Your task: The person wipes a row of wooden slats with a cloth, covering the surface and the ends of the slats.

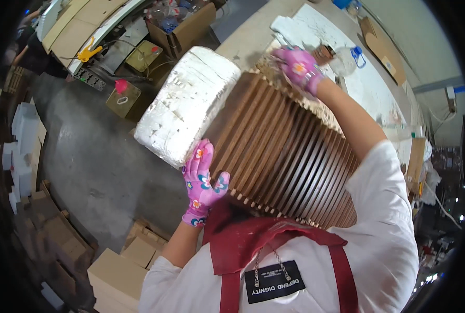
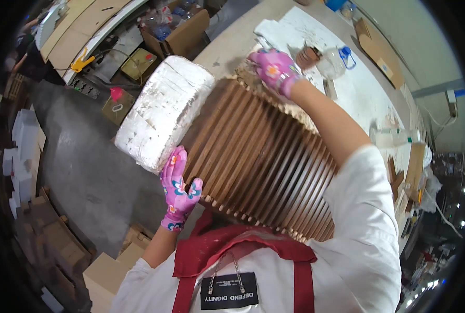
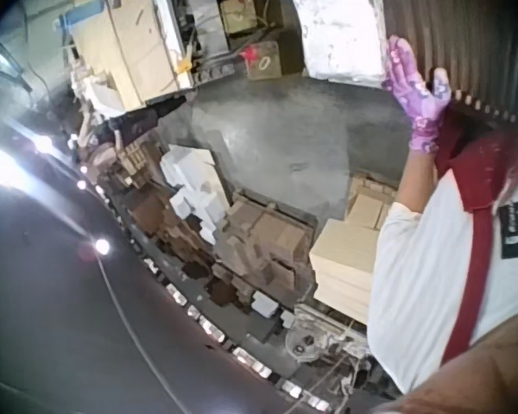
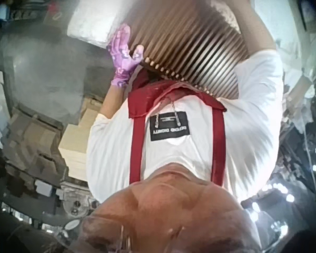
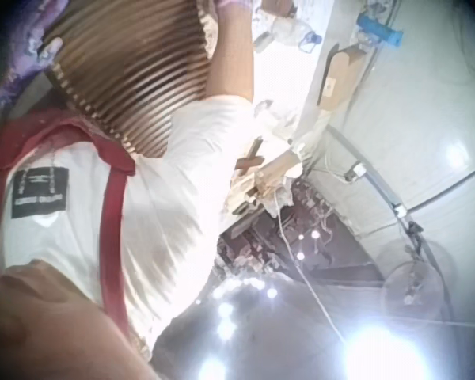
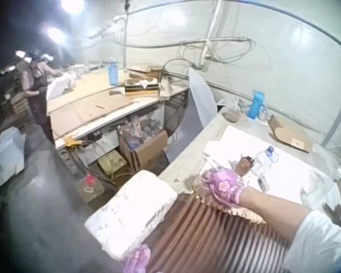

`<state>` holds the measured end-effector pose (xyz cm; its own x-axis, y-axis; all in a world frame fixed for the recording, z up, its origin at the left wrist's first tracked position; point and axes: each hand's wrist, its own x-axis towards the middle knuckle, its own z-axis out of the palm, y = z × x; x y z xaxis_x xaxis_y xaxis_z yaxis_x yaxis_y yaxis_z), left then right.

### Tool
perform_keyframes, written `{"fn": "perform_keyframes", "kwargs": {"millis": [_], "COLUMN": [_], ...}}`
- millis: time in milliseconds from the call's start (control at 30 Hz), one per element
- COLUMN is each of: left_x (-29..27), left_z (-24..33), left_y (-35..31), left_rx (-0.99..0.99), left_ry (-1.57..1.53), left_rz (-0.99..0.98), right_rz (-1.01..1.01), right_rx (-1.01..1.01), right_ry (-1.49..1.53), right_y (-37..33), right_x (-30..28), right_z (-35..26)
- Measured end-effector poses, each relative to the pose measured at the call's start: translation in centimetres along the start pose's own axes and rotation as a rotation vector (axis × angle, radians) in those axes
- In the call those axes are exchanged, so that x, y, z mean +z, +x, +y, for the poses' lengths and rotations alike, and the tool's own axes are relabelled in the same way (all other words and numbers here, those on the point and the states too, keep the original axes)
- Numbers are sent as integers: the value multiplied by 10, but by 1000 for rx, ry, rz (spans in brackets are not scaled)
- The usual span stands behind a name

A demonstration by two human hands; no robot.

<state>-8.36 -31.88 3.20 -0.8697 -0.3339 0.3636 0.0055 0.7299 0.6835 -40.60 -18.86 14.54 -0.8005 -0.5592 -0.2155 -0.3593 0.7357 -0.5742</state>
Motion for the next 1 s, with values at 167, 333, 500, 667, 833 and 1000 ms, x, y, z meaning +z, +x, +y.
{"fn": "perform_keyframes", "kwargs": {"millis": [167, 333, 500, 667, 833, 1000], "left_x": [-1, -7, -22, -20, -18, -17], "left_z": [3, 7, -3, 2, -15, 0], "left_y": [1, -2, 0, 3, 2, 5], "left_rx": [59, -7, 41, 21, -19, 131], "left_ry": [1, 13, -144, -26, -146, -19], "left_rz": [50, -22, -154, -236, -349, -169], "right_rz": [-127, 15, 239, 213, -759, -843], "right_rx": [-783, -494, -631, -648, -57, -866], "right_ry": [59, -706, -392, -185, 1431, 1440], "right_y": [-71, -44, -49, -91, -171, -41], "right_x": [57, 50, 3, 96, 121, 128], "right_z": [-10, 11, 3, 11, -48, 33]}}
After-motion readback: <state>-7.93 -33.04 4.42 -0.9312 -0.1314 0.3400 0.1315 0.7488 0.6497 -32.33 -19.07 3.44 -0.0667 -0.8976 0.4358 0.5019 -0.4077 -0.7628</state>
